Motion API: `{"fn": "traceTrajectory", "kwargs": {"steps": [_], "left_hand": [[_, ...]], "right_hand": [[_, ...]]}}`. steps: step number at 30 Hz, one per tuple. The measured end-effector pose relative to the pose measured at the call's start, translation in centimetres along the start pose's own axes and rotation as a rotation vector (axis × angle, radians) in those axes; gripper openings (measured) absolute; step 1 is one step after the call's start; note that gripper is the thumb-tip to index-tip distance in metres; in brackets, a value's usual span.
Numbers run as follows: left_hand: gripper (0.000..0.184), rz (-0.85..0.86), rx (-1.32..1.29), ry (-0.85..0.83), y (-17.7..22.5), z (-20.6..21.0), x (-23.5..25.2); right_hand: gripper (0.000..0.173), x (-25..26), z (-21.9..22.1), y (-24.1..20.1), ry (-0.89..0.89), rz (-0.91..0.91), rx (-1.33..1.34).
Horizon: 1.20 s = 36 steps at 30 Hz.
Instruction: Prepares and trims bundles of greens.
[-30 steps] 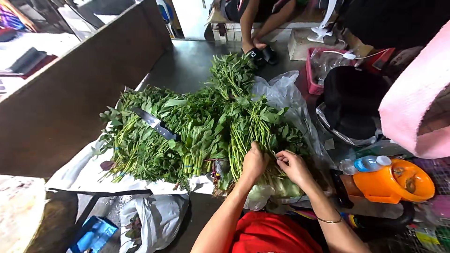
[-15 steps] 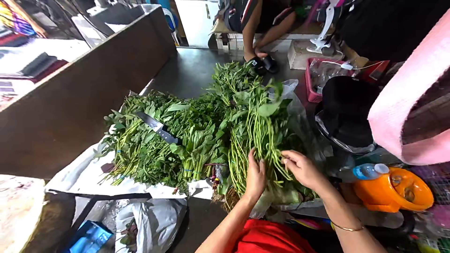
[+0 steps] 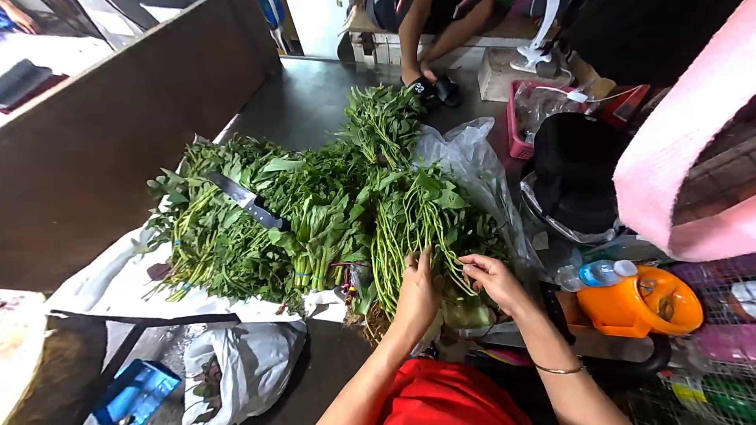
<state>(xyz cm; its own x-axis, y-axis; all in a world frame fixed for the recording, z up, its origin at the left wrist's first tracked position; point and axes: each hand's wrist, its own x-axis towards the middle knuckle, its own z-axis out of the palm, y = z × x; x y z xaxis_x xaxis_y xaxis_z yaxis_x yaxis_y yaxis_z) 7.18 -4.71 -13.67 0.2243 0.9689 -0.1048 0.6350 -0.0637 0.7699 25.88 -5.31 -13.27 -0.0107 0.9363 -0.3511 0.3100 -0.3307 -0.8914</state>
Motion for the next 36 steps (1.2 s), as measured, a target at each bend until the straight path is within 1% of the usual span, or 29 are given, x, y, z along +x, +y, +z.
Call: {"fn": "traceTrajectory", "kwargs": {"steps": [2,3,4,5,6,8,9,10,11,13,15,17,20,23,25,30,33,36], "left_hand": [[0.034,0.227,0.069,0.258,-0.5,1.1,-0.5],[0.027,0.336,0.076,0.356,-0.6,1.5,-0.5],[0.025,0.374,0.056,0.367,-0.3,1.7,-0.5],[0.027,0.321,0.008,0.287,0.4,1.6,-0.6],[0.031,0.205,-0.065,0.152,1.2,1.3,-0.7],[0.042,-0.084,-0.310,-0.155,1.9,1.0,0.2],[0.045,-0.203,-0.461,-0.246,1.8,1.3,0.8],[0.046,-0.279,-0.599,-0.278,1.5,1.8,1.3],[0.047,-0.317,-0.701,-0.287,1.3,2.2,1.5],[0.050,-0.320,-0.803,-0.270,1.2,2.5,1.7],[0.047,-0.305,-0.849,-0.216,0.9,2.8,1.8],[0.045,-0.318,-0.878,-0.186,0.8,2.8,1.8],[0.039,-0.377,-0.925,-0.186,0.8,2.5,1.9],[0.031,-0.422,-0.951,-0.192,1.2,2.4,2.2],[0.032,-0.406,-0.925,-0.196,1.4,2.6,2.3],[0.038,-0.368,-0.919,-0.135,1.3,3.1,2.2],[0.039,-0.358,-0.933,-0.124,1.3,3.2,2.2],[0.038,-0.333,-0.938,-0.124,1.1,3.4,2.2]], "right_hand": [[0.027,0.1,-0.4,0.1,0.018,-0.017,0.096],[0.026,0.1,-0.6,0.1,0.020,-0.023,0.148],[0.025,0.0,-0.8,0.2,0.017,-0.027,0.199],[0.025,0.0,-0.9,0.3,0.007,-0.032,0.245],[0.025,0.0,-0.9,0.4,-0.006,-0.036,0.285],[0.026,0.0,-0.8,0.6,-0.026,-0.030,0.367],[0.026,-0.1,-0.8,0.8,-0.027,-0.019,0.401],[0.026,-0.1,-0.7,0.9,-0.023,-0.004,0.432],[0.026,-0.1,-0.7,0.9,-0.016,0.016,0.452],[0.026,0.0,-0.8,1.1,0.011,0.038,0.468],[0.026,0.1,-1.2,1.2,0.027,0.024,0.460],[0.028,0.3,-1.9,1.1,0.051,-0.032,0.436],[0.029,0.6,-3.4,0.3,0.069,-0.070,0.426],[0.028,1.0,-4.0,-0.5,0.028,-0.044,0.406],[0.026,0.9,-3.5,-0.9,0.005,-0.004,0.350],[0.021,0.7,-2.0,-0.7,-0.002,0.081,0.237],[0.018,0.9,-2.1,-0.4,-0.053,0.099,0.078],[0.024,1.2,-2.2,-0.2,-0.122,0.114,-0.059]]}}
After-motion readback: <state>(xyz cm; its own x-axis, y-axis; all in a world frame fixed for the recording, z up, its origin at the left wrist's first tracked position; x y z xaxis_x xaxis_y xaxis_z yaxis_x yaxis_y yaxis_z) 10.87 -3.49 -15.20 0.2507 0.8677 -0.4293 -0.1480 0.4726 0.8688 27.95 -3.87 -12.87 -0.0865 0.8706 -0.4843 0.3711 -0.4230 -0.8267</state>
